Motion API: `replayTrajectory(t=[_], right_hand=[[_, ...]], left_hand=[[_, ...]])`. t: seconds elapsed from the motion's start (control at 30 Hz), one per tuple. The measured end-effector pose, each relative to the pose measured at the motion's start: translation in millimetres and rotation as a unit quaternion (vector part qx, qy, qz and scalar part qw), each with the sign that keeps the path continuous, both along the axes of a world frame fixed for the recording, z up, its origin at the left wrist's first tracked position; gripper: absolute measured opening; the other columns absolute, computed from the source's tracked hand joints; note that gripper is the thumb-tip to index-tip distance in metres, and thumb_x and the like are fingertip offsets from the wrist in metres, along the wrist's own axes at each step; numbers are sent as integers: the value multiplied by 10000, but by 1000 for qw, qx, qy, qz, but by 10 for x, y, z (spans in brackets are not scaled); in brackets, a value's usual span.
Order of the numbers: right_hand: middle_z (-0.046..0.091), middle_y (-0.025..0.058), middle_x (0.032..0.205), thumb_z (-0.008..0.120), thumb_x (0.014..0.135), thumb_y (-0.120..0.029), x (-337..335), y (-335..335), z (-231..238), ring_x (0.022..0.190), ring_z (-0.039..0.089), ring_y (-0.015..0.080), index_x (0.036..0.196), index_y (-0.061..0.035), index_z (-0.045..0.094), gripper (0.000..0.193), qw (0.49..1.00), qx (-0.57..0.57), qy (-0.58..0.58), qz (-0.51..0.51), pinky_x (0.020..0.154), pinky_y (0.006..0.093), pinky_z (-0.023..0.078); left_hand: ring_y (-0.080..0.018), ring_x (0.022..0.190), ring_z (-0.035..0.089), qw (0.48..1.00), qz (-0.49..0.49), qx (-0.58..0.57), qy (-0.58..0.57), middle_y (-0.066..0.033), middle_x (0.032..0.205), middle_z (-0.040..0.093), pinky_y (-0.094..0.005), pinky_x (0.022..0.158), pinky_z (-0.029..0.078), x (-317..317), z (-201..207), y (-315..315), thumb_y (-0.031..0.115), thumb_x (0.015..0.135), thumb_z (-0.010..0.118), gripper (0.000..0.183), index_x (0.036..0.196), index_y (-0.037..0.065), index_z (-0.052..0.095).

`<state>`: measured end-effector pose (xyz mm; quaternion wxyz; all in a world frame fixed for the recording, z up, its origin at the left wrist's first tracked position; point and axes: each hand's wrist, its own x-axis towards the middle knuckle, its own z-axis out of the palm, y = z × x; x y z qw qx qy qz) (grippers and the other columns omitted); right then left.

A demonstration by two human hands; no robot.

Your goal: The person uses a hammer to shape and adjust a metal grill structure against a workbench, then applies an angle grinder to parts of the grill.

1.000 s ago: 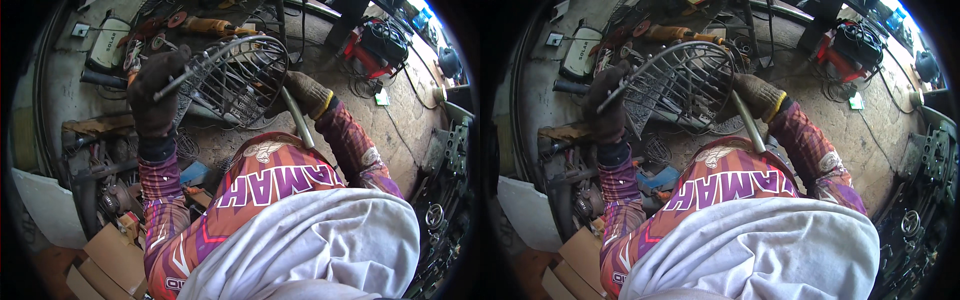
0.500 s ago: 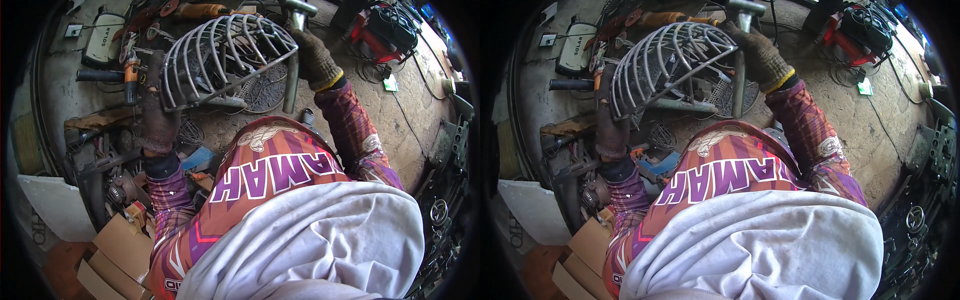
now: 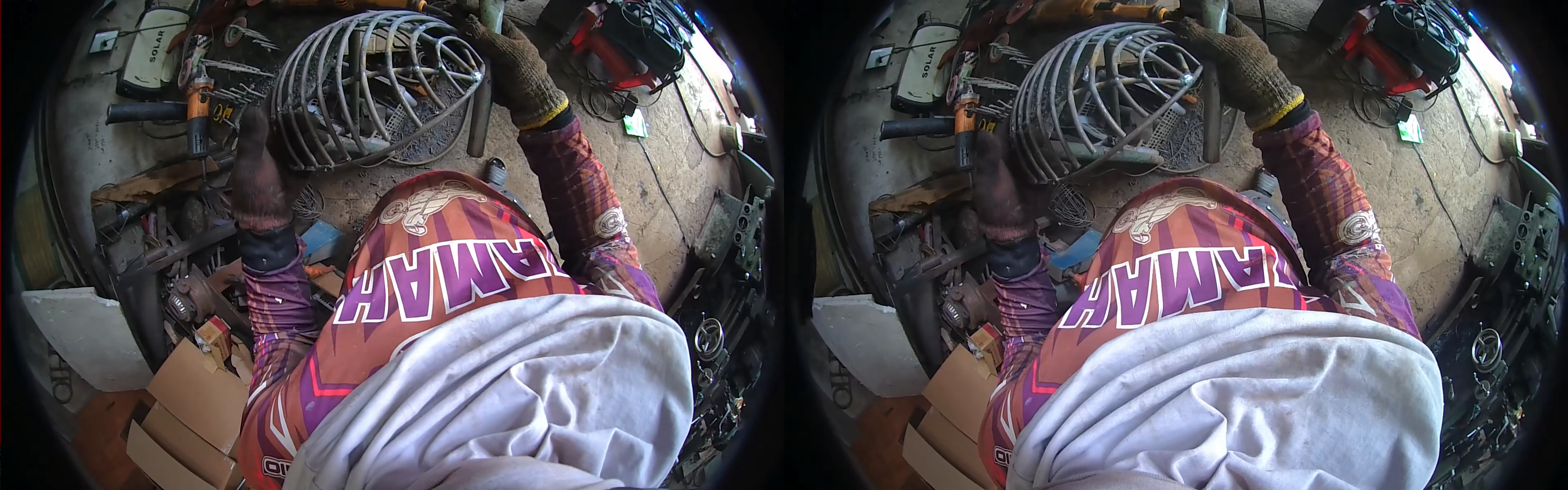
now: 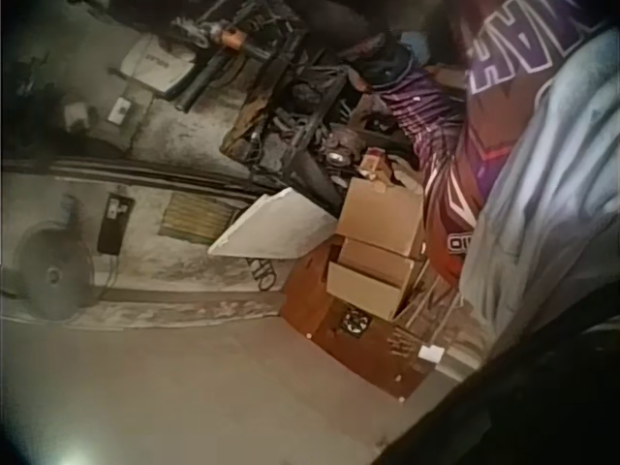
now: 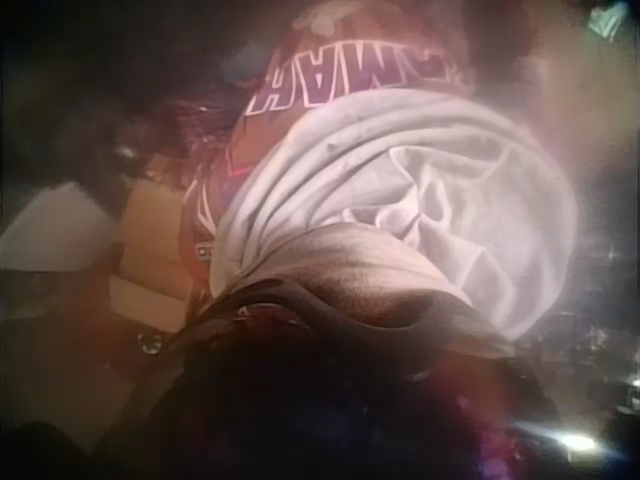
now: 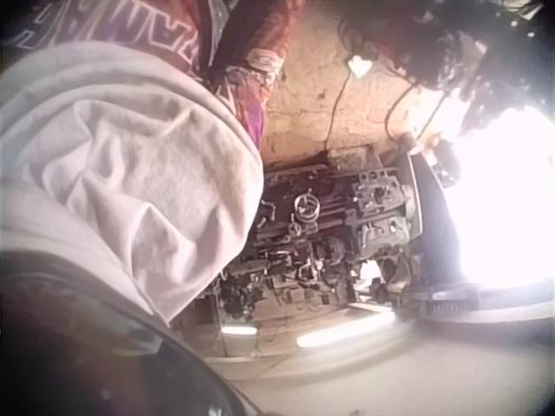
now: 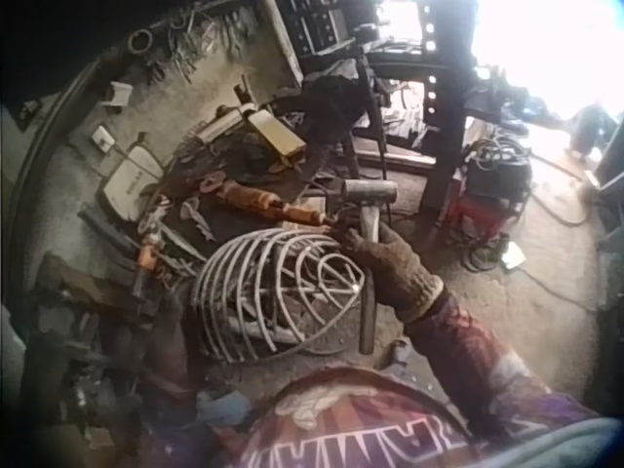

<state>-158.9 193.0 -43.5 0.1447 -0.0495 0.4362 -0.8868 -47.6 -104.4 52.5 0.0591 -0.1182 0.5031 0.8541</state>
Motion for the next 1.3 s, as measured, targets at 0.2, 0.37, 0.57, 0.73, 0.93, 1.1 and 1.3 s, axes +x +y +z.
replayTrajectory(t=[0.2,0.37,0.57,0.73,0.93,1.1,1.3], right_hand=[[649,111,1192,645,948,-166,21,29,130,1041,641,185,1301,-7,549,399,999,-26,39,16,904,308,535],[636,121,1230,663,930,-127,-2,49,56,1091,628,201,1330,-4,525,440,998,-26,51,27,944,324,520],[636,113,1231,675,921,-111,-2,51,65,1095,626,204,1332,-5,525,450,998,-19,53,23,955,327,514],[658,86,1165,672,924,-113,124,18,180,1016,640,172,1298,-5,552,407,994,47,96,-15,907,309,520],[655,86,1134,685,935,-248,483,-82,135,965,649,137,1261,-22,577,411,970,107,131,-176,808,270,529],[645,78,1142,672,933,-162,718,-144,604,959,649,149,1297,-20,538,414,994,-50,1,-94,807,288,541],[621,37,1036,706,892,-106,879,-98,597,911,637,147,1313,-43,533,460,996,-70,-5,-60,810,299,541]], left_hand=[[-225,982,677,992,-17,-21,-125,-106,1111,681,-374,871,557,-30,-182,-158,359,953,639,408,1211,45,612],[-222,1033,654,995,-12,-34,-92,-117,1162,664,-371,914,526,-93,-377,-121,377,953,642,453,1243,33,598],[-276,1141,614,995,-50,-7,-91,-156,1266,622,-453,1022,481,-177,-571,-291,317,985,593,450,1312,11,543],[-266,1152,604,982,-66,-174,-30,-130,1275,618,-425,1030,464,-181,-769,-307,343,1008,537,463,1342,23,520],[-254,1138,600,995,101,17,2,-106,1336,566,-416,1020,456,-89,-785,0,479,1021,423,516,1367,107,515],[-286,1040,647,963,261,-46,37,-101,1122,629,-474,881,546,-103,-776,81,550,996,445,531,1268,108,556],[-386,1228,536,977,158,87,111,-137,1321,549,-661,954,477,-187,-725,128,586,985,425,565,1380,186,484]])
